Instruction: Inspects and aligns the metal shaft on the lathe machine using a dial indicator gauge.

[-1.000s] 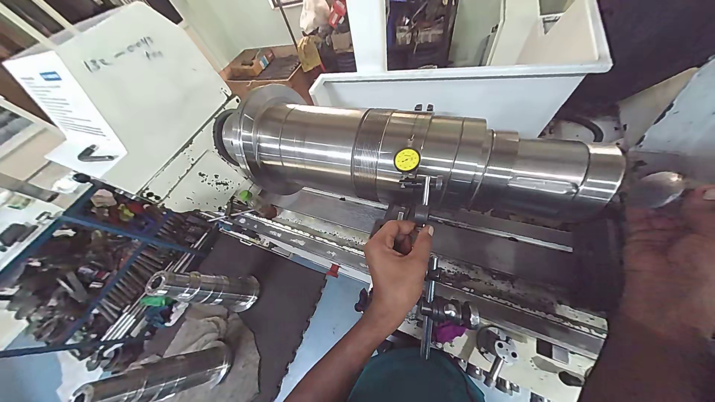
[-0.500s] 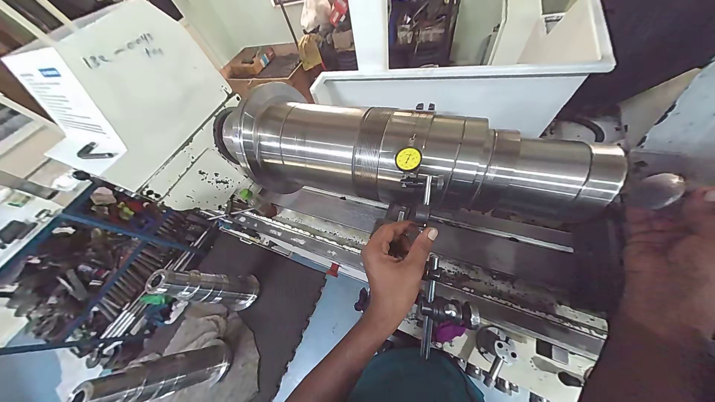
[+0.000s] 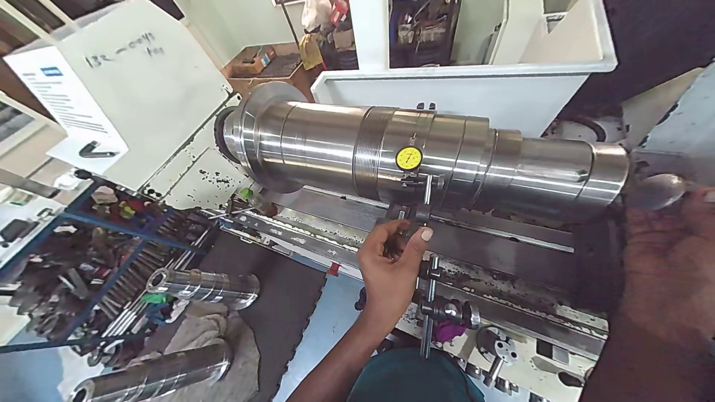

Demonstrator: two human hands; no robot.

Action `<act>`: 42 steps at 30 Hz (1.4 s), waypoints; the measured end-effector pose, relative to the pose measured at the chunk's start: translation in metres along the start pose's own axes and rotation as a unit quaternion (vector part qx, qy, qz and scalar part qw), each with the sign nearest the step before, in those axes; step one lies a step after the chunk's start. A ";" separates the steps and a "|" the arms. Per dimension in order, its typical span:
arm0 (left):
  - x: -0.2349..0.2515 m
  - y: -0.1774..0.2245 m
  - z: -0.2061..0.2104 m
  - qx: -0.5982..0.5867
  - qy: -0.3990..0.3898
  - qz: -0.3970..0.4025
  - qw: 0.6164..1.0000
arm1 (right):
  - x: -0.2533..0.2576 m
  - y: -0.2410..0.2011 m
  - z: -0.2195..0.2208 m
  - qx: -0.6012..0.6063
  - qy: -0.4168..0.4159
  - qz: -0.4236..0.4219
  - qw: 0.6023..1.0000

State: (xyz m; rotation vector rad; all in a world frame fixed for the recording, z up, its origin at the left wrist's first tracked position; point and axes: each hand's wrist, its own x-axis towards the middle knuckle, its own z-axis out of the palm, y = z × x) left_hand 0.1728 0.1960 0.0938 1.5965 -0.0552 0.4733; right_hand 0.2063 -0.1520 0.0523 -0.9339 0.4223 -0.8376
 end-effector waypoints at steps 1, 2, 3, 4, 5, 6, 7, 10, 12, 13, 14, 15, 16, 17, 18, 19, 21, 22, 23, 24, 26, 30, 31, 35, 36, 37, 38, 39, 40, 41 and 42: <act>0.000 0.000 0.000 0.001 0.000 0.000 1.000 | 0.000 0.000 0.000 -0.001 0.000 0.000 1.000; 0.000 0.000 -0.001 0.005 0.000 0.000 1.000 | 0.000 0.000 -0.001 -0.002 -0.001 0.001 1.000; 0.000 0.000 -0.001 0.006 -0.001 0.000 1.000 | 0.000 0.001 -0.001 -0.002 0.000 0.001 1.000; 0.000 0.000 -0.001 0.007 -0.001 -0.001 1.000 | 0.000 0.001 -0.001 -0.003 0.001 0.001 1.000; 0.000 0.000 -0.001 0.007 -0.002 -0.002 1.000 | 0.000 0.001 0.000 -0.002 0.003 0.000 1.000; 0.000 0.000 -0.002 0.007 -0.002 -0.001 1.000 | -0.001 0.001 0.000 -0.001 0.004 0.000 1.000; 0.001 0.000 -0.002 0.008 -0.003 -0.001 1.000 | -0.001 0.000 0.001 0.000 0.006 0.000 1.000; 0.001 0.000 -0.003 0.006 -0.002 -0.002 1.000 | -0.001 0.001 0.001 0.002 0.005 0.000 1.000; 0.001 0.001 -0.003 0.006 -0.002 -0.005 1.000 | -0.001 0.001 0.001 0.001 0.004 0.001 1.000; 0.001 0.001 -0.003 0.007 -0.002 -0.005 1.000 | 0.000 0.001 0.000 0.001 0.004 0.001 1.000; 0.001 0.001 -0.003 0.007 -0.002 -0.004 1.000 | 0.000 0.001 0.000 0.001 0.005 0.000 1.000; 0.002 0.001 -0.002 0.007 -0.003 -0.002 1.000 | -0.001 0.001 0.001 0.001 0.006 0.000 1.000; 0.002 0.001 -0.002 0.006 -0.004 -0.002 1.000 | -0.002 0.000 0.002 0.001 0.008 0.000 1.000; 0.002 0.001 -0.002 0.007 -0.006 -0.002 1.000 | -0.003 -0.001 0.003 0.001 0.009 0.000 1.000; 0.002 0.001 -0.002 0.006 -0.007 -0.002 1.000 | -0.003 -0.001 0.003 0.000 0.010 -0.001 1.000; 0.003 0.001 -0.002 0.005 -0.007 -0.003 1.000 | -0.002 -0.002 0.003 0.001 0.010 -0.003 1.000; 0.003 0.001 -0.002 0.005 -0.005 -0.002 1.000 | -0.003 -0.002 0.003 0.000 0.010 -0.002 1.000; 0.004 0.001 -0.002 0.004 -0.005 -0.002 1.000 | -0.003 -0.002 0.004 0.000 0.011 -0.001 1.000; 0.004 0.001 -0.002 0.004 -0.007 -0.003 1.000 | -0.003 -0.002 0.003 0.001 0.012 -0.001 1.000; 0.004 0.001 -0.002 0.004 -0.007 -0.003 1.000 | -0.002 -0.002 0.003 0.003 0.011 0.000 1.000; 0.004 0.001 -0.003 0.003 -0.008 -0.001 1.000 | -0.002 -0.001 0.003 0.000 0.010 0.001 1.000; 0.005 0.000 -0.003 0.005 -0.010 -0.003 1.000 | -0.002 0.000 0.001 -0.010 0.009 -0.002 1.000; 0.005 0.000 -0.004 0.006 -0.010 -0.003 1.000 | -0.002 0.000 0.001 -0.009 0.008 -0.003 1.000; 0.005 0.000 -0.004 0.004 -0.009 -0.002 1.000 | 0.000 0.001 -0.002 -0.004 -0.001 -0.009 1.000; 0.005 0.000 -0.004 0.003 -0.009 -0.003 1.000 | 0.000 0.001 -0.002 -0.005 -0.001 -0.010 1.000; 0.005 0.000 -0.004 0.001 -0.008 -0.004 1.000 | 0.000 0.001 -0.003 -0.005 -0.004 -0.010 1.000; 0.005 0.000 -0.005 -0.001 -0.007 -0.004 1.000 | 0.000 0.001 -0.003 -0.005 -0.006 -0.010 1.000; 0.005 0.000 -0.005 -0.002 -0.007 -0.004 1.000 | 0.000 0.002 -0.004 -0.007 -0.008 -0.010 1.000; 0.005 0.000 -0.005 -0.002 -0.007 -0.003 1.000 | 0.001 0.002 -0.004 -0.009 -0.007 -0.009 1.000; 0.006 -0.001 -0.005 -0.003 -0.007 -0.002 1.000 | 0.001 0.002 -0.004 -0.008 -0.006 -0.009 1.000; 0.006 -0.001 -0.005 -0.002 -0.006 -0.001 1.000 | 0.001 0.002 -0.004 -0.006 -0.006 -0.007 1.000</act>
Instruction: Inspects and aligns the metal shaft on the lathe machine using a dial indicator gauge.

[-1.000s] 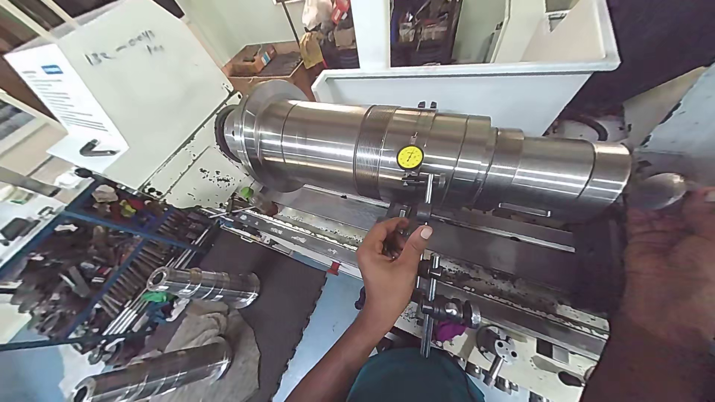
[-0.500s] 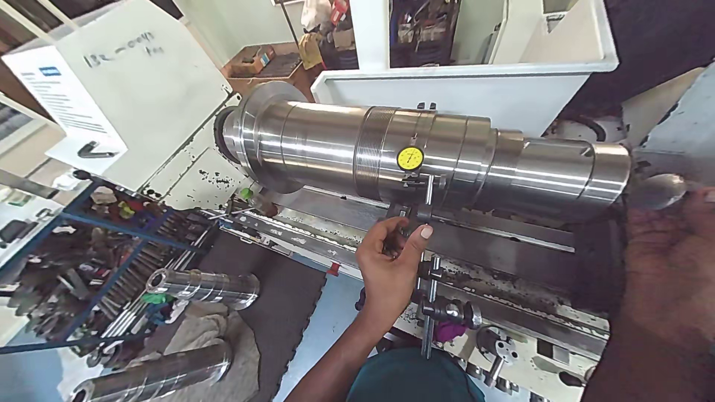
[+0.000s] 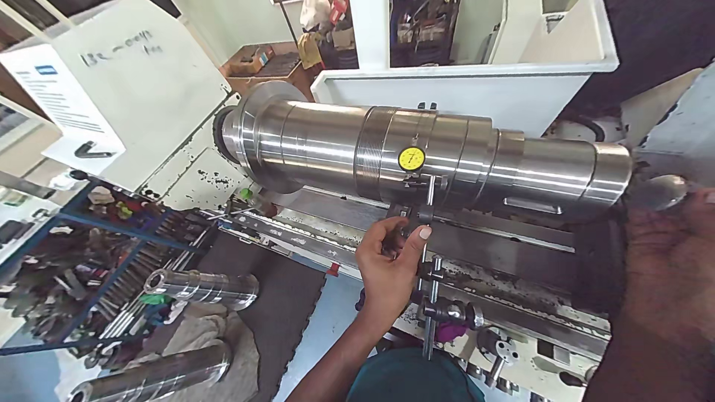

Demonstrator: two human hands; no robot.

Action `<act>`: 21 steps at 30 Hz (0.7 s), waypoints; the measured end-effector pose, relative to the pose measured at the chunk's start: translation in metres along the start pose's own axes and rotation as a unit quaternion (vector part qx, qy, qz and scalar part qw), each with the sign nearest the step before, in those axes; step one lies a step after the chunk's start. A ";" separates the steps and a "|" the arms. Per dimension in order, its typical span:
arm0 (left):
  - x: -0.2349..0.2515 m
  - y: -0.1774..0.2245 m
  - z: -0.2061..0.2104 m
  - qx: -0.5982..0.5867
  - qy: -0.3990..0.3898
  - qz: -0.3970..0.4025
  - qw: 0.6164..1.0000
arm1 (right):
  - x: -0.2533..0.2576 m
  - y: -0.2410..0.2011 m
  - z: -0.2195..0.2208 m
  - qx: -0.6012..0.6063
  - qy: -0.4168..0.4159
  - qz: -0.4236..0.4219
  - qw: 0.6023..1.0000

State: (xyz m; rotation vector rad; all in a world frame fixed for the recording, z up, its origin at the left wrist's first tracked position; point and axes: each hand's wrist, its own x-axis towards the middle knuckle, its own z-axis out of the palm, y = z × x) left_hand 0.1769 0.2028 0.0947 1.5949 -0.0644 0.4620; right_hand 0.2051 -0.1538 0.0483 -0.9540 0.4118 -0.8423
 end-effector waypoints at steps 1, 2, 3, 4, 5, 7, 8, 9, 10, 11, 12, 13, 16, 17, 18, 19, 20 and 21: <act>0.000 0.000 0.000 0.000 0.001 0.002 1.000 | 0.000 0.000 0.000 0.002 0.002 0.000 1.000; 0.000 -0.001 0.000 -0.001 0.003 0.004 1.000 | 0.000 0.000 0.000 0.003 0.003 0.000 1.000; 0.000 -0.001 -0.001 -0.001 0.005 0.005 1.000 | 0.000 -0.001 0.001 0.003 0.005 0.000 1.000; 0.000 -0.002 -0.001 -0.002 0.006 0.005 1.000 | -0.001 -0.002 0.001 0.005 0.005 0.002 1.000; 0.000 -0.002 -0.001 -0.001 0.006 0.006 1.000 | -0.001 -0.003 0.002 0.006 0.006 0.002 1.000; 0.000 -0.002 -0.001 -0.002 0.006 0.010 1.000 | -0.002 -0.003 0.003 0.005 0.007 0.002 1.000; 0.000 -0.002 -0.002 -0.002 0.007 0.011 1.000 | -0.002 -0.003 0.003 0.004 0.007 0.002 1.000; 0.000 -0.001 -0.002 -0.002 0.007 0.013 1.000 | -0.003 -0.003 0.003 0.001 0.008 0.001 1.000; 0.000 -0.001 -0.002 -0.003 0.008 0.013 1.000 | -0.003 -0.003 0.004 -0.002 0.009 0.001 1.000; 0.000 -0.001 -0.002 -0.004 0.009 0.014 1.000 | -0.003 -0.004 0.004 -0.003 0.011 0.001 1.000; 0.000 -0.001 -0.002 -0.006 0.011 0.015 1.000 | -0.004 -0.004 0.004 -0.004 0.012 0.000 1.000; 0.000 -0.001 -0.002 -0.008 0.013 0.016 1.000 | -0.004 -0.004 0.004 -0.004 0.011 0.000 1.000; 0.000 -0.001 -0.002 -0.010 0.014 0.018 1.000 | -0.003 -0.003 0.002 -0.005 0.007 0.000 1.000; 0.000 -0.001 -0.002 -0.010 0.014 0.019 1.000 | -0.002 -0.002 0.002 -0.006 0.006 0.000 1.000; 0.000 -0.001 -0.002 -0.010 0.014 0.020 1.000 | -0.003 -0.002 0.001 -0.006 0.005 -0.001 1.000; 0.000 -0.001 -0.002 -0.010 0.013 0.021 1.000 | -0.003 -0.002 0.001 -0.006 0.004 -0.003 1.000; 0.000 -0.001 -0.002 -0.012 0.013 0.021 1.000 | -0.004 -0.003 0.002 -0.004 0.006 -0.005 1.000; 0.000 -0.001 -0.002 -0.014 0.014 0.022 1.000 | -0.004 -0.003 0.002 -0.002 0.006 -0.006 1.000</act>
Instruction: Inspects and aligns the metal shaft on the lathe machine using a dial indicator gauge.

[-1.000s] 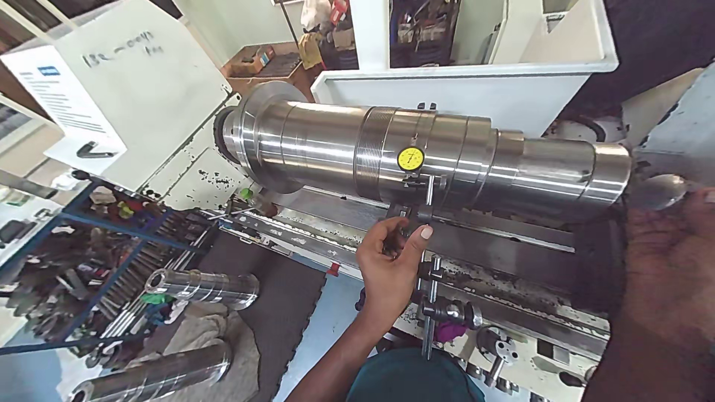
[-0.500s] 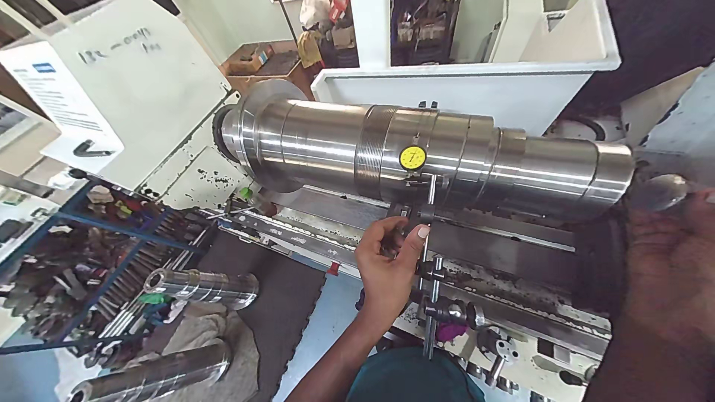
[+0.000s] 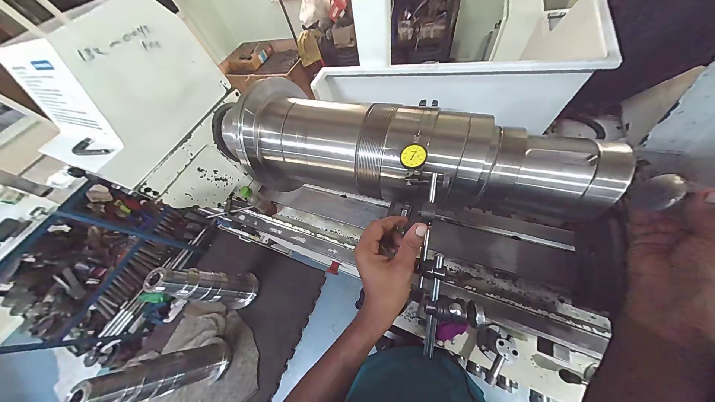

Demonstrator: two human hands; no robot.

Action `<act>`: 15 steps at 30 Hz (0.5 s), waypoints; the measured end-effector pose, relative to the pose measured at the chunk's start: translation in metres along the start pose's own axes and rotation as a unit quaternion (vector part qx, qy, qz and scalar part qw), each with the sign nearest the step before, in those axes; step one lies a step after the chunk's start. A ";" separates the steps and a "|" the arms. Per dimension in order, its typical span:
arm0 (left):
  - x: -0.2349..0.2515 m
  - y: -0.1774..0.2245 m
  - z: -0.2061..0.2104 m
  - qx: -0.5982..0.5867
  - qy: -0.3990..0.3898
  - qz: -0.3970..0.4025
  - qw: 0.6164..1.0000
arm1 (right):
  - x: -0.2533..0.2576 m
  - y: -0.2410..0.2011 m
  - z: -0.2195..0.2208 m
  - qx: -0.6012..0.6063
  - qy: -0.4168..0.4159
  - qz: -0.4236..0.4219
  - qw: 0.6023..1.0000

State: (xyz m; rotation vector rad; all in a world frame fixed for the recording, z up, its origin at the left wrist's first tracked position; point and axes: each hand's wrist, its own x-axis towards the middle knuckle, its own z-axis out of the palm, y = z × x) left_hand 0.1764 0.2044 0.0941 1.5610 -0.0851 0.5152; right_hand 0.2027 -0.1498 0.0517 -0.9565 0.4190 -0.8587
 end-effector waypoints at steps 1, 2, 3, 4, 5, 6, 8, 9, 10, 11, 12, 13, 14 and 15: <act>0.000 0.000 0.000 -0.001 0.002 0.001 1.000 | -0.001 0.000 0.001 0.000 0.000 -0.001 1.000; 0.000 0.000 0.000 -0.002 0.002 0.002 1.000 | -0.001 0.000 0.001 -0.001 0.000 -0.001 1.000; 0.000 0.000 0.000 -0.002 0.002 0.002 1.000 | -0.001 0.000 0.001 -0.002 -0.002 0.000 1.000; 0.000 -0.001 0.000 -0.003 0.002 0.002 1.000 | -0.001 0.000 0.000 -0.002 -0.004 0.001 1.000; 0.000 -0.001 0.000 -0.004 0.002 0.002 1.000 | 0.000 0.001 -0.001 -0.003 -0.003 0.002 1.000; 0.000 -0.001 -0.001 -0.004 0.002 0.002 1.000 | 0.001 0.002 -0.001 -0.003 -0.003 0.002 1.000; 0.000 -0.001 -0.001 -0.004 0.002 0.004 1.000 | 0.001 0.002 -0.001 0.002 -0.009 -0.001 1.000; 0.000 -0.001 -0.001 -0.004 0.002 0.004 1.000 | 0.001 0.002 -0.001 0.005 -0.011 -0.005 1.000; 0.000 -0.001 -0.001 -0.003 0.002 0.005 1.000 | 0.000 0.001 0.000 0.009 -0.012 -0.006 1.000; 0.000 -0.001 -0.002 -0.002 0.002 0.007 1.000 | -0.001 0.001 0.001 0.010 -0.012 -0.006 1.000; 0.001 -0.001 -0.002 -0.001 0.002 0.009 1.000 | -0.002 0.000 0.003 0.008 -0.010 -0.004 1.000; 0.001 -0.001 -0.002 0.001 0.002 0.010 1.000 | -0.003 -0.001 0.004 0.004 -0.005 0.002 1.000; 0.001 -0.001 -0.002 0.002 0.002 0.011 1.000 | -0.003 -0.001 0.005 0.002 -0.003 0.006 1.000; 0.001 -0.001 -0.002 0.003 0.001 0.010 1.000 | -0.003 -0.001 0.005 -0.002 -0.002 0.008 1.000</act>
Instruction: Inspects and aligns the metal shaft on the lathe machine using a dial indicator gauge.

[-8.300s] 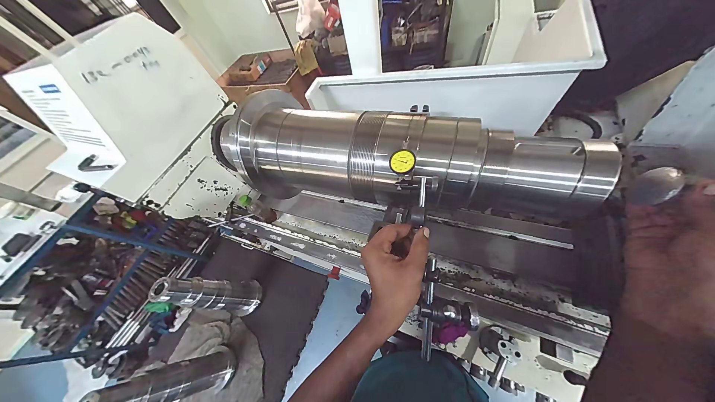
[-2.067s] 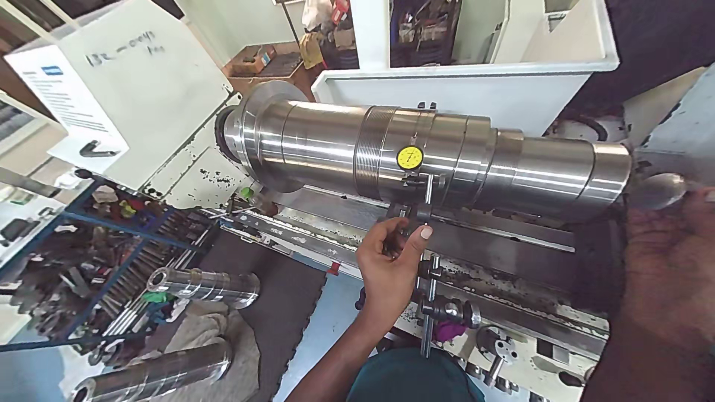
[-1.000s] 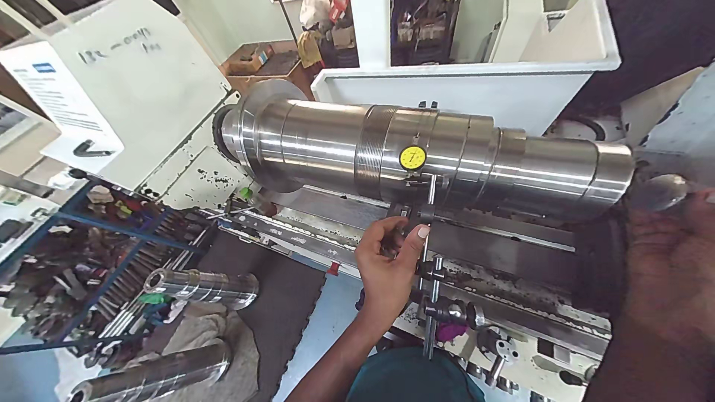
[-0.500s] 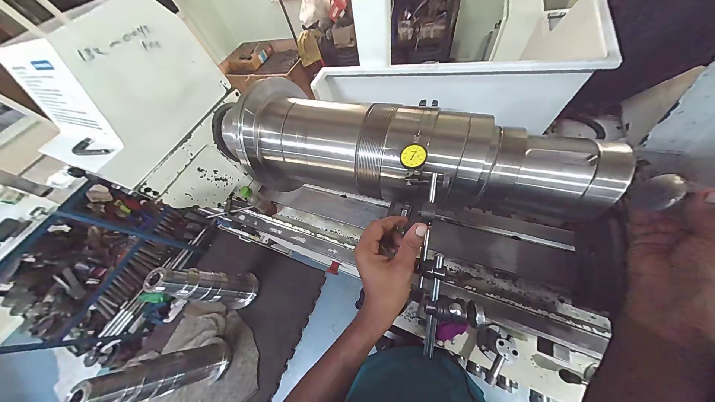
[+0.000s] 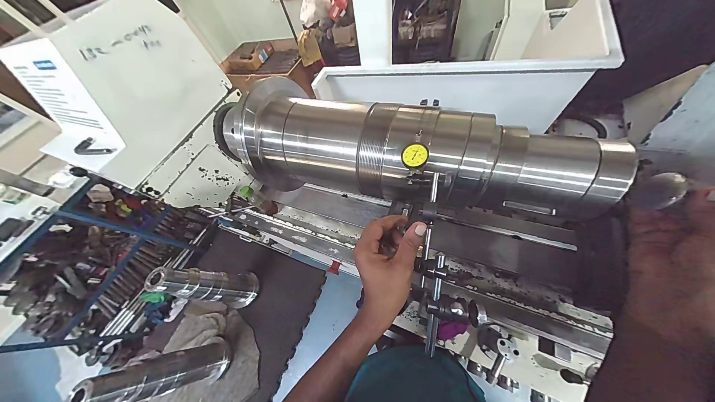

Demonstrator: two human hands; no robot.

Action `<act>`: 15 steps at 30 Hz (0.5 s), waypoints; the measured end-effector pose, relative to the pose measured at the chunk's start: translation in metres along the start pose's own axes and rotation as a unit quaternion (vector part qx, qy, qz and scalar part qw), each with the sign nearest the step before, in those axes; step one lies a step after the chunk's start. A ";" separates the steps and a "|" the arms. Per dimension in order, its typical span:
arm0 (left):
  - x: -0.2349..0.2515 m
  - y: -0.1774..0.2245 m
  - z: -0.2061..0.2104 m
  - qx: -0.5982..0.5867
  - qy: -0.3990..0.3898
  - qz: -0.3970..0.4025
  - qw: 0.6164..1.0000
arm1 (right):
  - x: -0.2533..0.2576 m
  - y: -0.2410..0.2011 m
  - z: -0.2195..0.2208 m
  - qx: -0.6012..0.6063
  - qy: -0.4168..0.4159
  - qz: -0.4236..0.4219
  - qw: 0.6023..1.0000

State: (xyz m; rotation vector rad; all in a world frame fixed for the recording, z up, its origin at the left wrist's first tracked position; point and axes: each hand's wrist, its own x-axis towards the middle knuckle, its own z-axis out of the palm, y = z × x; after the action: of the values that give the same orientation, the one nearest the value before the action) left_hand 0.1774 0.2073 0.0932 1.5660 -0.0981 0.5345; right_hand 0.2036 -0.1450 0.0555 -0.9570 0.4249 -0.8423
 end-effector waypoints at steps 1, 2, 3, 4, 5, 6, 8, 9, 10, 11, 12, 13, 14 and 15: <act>0.000 0.000 0.000 0.002 0.000 -0.001 1.000 | 0.001 0.000 -0.001 -0.004 0.001 0.000 1.000; 0.000 0.000 0.000 0.002 0.001 -0.001 1.000 | 0.001 0.001 -0.002 -0.005 0.001 -0.002 1.000; 0.000 0.000 0.000 0.002 0.001 -0.001 1.000 | 0.002 0.001 -0.003 -0.004 -0.002 -0.004 1.000; 0.000 0.000 0.000 0.001 0.002 0.000 1.000 | 0.003 0.002 -0.003 -0.003 -0.005 -0.006 1.000; 0.001 0.000 0.000 0.001 0.001 0.002 1.000 | 0.002 0.001 -0.003 -0.002 -0.006 -0.007 1.000; 0.001 0.000 0.000 0.000 0.001 0.003 1.000 | 0.001 0.000 -0.002 -0.006 -0.006 -0.009 1.000; 0.001 0.001 -0.001 -0.001 0.002 0.001 1.000 | 0.001 0.000 -0.002 -0.025 -0.006 -0.021 0.999; 0.001 0.001 -0.001 0.000 0.003 -0.001 1.000 | 0.001 0.001 -0.003 -0.045 -0.003 -0.032 0.998; 0.001 0.001 -0.001 0.001 0.004 -0.002 1.000 | 0.002 0.003 -0.006 -0.076 -0.001 -0.045 0.996; 0.001 0.001 -0.002 0.002 0.006 -0.003 1.000 | 0.002 0.005 -0.009 -0.115 0.003 -0.058 0.992; 0.000 0.001 -0.002 0.001 0.007 -0.003 1.000 | 0.003 0.007 -0.012 -0.149 0.008 -0.070 0.986; 0.000 0.001 -0.002 -0.003 0.009 -0.003 1.000 | 0.002 0.008 -0.012 -0.182 0.016 -0.085 0.979; 0.000 0.001 -0.003 -0.008 0.009 -0.003 1.000 | 0.000 0.007 -0.011 -0.214 0.029 -0.096 0.972; 0.000 0.002 -0.003 -0.014 0.009 -0.003 1.000 | -0.003 0.005 -0.008 -0.244 0.040 -0.107 0.963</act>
State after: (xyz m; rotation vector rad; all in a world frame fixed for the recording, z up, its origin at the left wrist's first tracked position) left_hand 0.1759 0.2101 0.0945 1.5347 -0.0875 0.5401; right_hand 0.1986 -0.1456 0.0469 -1.4476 0.6229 -0.9961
